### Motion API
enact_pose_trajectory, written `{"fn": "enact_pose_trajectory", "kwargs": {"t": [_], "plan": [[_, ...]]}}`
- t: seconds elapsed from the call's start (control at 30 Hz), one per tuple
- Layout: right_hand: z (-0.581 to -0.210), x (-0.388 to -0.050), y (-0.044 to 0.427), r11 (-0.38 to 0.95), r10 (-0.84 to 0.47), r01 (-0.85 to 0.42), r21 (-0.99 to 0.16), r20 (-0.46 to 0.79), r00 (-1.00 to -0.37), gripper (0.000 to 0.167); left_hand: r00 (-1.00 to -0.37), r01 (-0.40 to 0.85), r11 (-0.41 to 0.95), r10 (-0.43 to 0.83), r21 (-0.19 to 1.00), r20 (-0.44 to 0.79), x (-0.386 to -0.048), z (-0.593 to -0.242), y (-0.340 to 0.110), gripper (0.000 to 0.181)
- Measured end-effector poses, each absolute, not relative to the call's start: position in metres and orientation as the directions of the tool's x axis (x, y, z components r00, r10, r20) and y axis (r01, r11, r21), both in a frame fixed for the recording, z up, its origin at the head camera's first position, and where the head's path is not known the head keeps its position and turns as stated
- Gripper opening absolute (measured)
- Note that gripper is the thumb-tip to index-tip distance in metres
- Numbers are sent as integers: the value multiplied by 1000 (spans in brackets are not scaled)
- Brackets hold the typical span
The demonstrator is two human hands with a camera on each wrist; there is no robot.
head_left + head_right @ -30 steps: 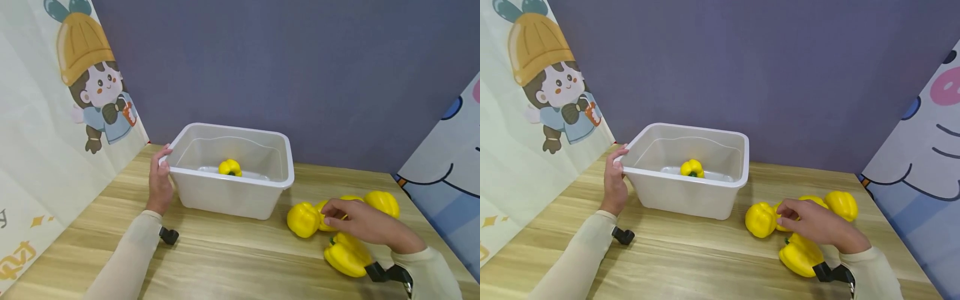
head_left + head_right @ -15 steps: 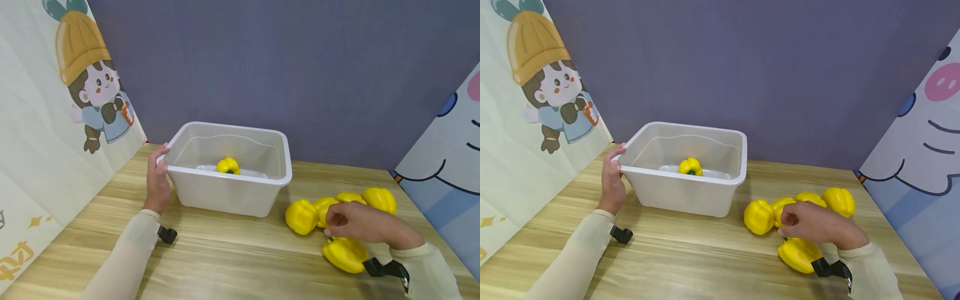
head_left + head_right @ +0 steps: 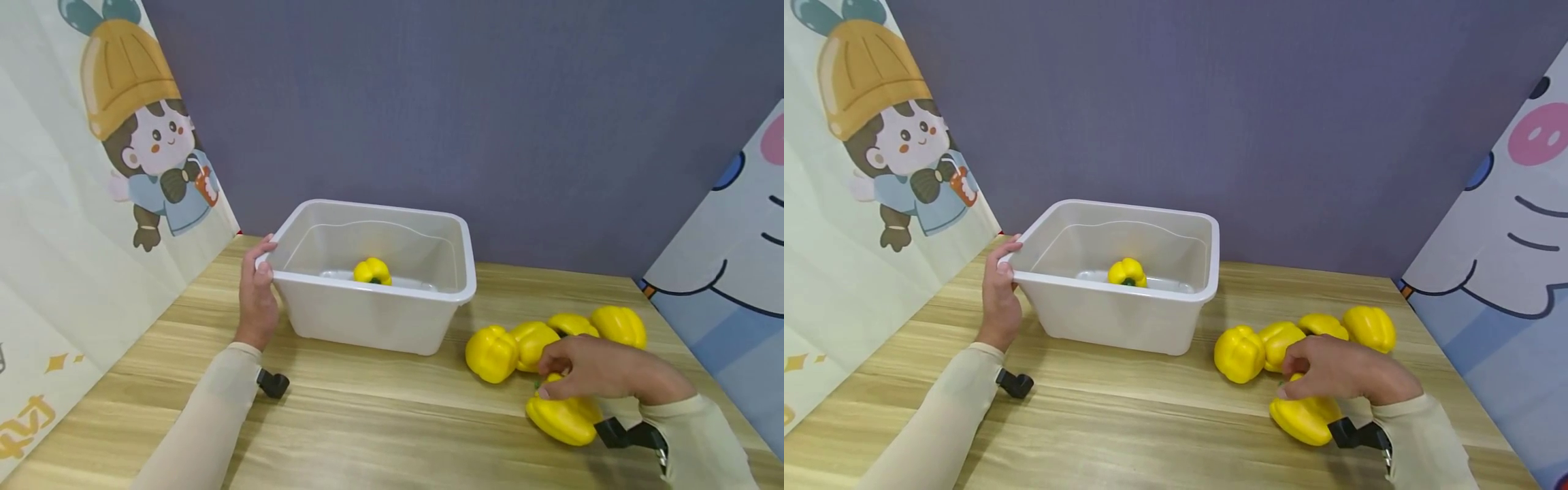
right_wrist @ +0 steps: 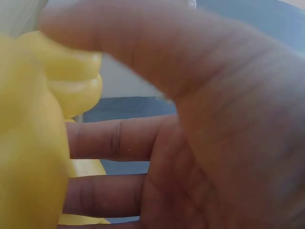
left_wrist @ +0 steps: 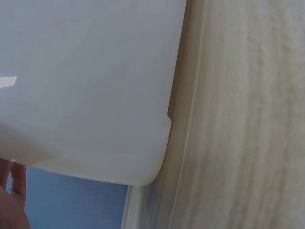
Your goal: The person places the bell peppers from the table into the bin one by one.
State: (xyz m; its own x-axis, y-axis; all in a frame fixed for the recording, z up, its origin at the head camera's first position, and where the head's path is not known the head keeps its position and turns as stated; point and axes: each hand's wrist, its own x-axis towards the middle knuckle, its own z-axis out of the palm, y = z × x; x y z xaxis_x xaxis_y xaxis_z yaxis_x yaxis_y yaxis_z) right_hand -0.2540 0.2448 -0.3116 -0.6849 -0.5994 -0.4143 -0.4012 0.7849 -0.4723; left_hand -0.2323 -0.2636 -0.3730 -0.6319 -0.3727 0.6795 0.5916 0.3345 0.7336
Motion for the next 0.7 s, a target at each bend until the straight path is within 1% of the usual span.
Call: {"fn": "enact_pose_trajectory", "kwargs": {"t": [0.2,0.27,0.4,0.6,0.7], "plan": [[-317,-259,247,795,-574,-331,-509,-452,-683,37,-643,574,336,-379,747,665,-238,-374,-261,48],[-318,-261,248,782,-592,-354,-513,-437,-677,35,-647,573,331,-379,750,662,-239,-374,-260,48],[-320,-266,247,759,-633,-435,-484,-392,-668,28,-644,573,331,-385,750,661,-241,-374,-258,48],[-320,-271,244,729,-661,-440,-525,-374,-650,26,-628,573,346,-396,743,669,-243,-374,-255,48],[-319,-274,241,736,-652,-428,-525,-378,-657,29,-615,579,352,-404,735,677,-243,-373,-254,48]]}}
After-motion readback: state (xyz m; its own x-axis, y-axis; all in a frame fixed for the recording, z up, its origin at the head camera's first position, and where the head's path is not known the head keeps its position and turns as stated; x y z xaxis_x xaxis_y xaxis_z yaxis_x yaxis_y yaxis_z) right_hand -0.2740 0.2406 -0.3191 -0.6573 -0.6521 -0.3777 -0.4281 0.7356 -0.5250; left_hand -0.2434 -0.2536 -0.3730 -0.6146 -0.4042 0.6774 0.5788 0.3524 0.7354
